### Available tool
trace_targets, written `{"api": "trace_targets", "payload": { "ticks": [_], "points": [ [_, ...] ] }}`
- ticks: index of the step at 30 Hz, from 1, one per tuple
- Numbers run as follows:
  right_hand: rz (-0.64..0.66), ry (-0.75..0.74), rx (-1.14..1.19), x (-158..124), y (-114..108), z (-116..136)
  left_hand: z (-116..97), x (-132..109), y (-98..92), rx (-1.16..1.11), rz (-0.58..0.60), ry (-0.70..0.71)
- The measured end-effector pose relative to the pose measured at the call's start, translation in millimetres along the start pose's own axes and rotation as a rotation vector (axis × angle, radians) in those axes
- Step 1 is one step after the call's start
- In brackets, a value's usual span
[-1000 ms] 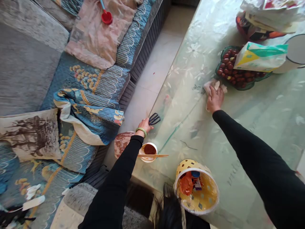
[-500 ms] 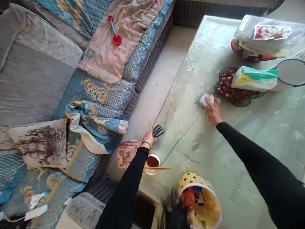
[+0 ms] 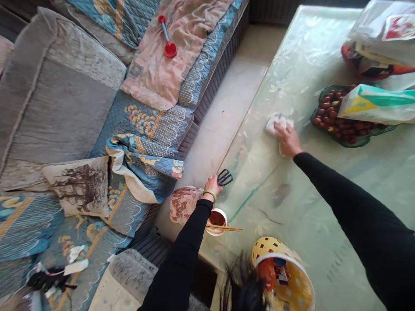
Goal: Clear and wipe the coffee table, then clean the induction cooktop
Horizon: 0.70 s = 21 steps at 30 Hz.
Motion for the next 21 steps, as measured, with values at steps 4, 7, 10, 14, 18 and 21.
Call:
{"api": "trace_targets", "payload": {
  "ticks": [4,7,10,14,18,21],
  "points": [
    [-0.008,0.016,0.042,77.0,51.4,45.5,5.6,5.3,5.1,-0.007,-0.011,0.006],
    [0.173,-0.17,0.074,33.2,101.3,122.8,4.5,3.0,4.2,-0.022,-0.03,0.017],
    [0.337,-0.286,0.084,-71.1,124.0,168.8,1.4,-0.8,0.7,-0.05,-0.05,0.022],
    [0.495,-0.383,0.111,-184.3,119.2,178.0,-2.0,-3.0,-3.0,-0.094,-0.072,0.026],
    [0.492,-0.419,0.182,-163.9,94.3,157.9,-4.5,-7.0,-3.1,-0.14,-0.099,0.046],
    [0.227,-0.248,0.06,-86.3,77.6,130.5,-1.8,-13.7,-5.3,-0.178,-0.122,0.07]
  ]
}}
Point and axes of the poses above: each hand's wrist, its own x-axis towards the middle knuckle, its own y-axis out of the palm, z = x × y, the point moved 10 cm from there along x, towards the middle knuckle, and after that the axes turned 9 degrees about z, right-handed, at the moved point
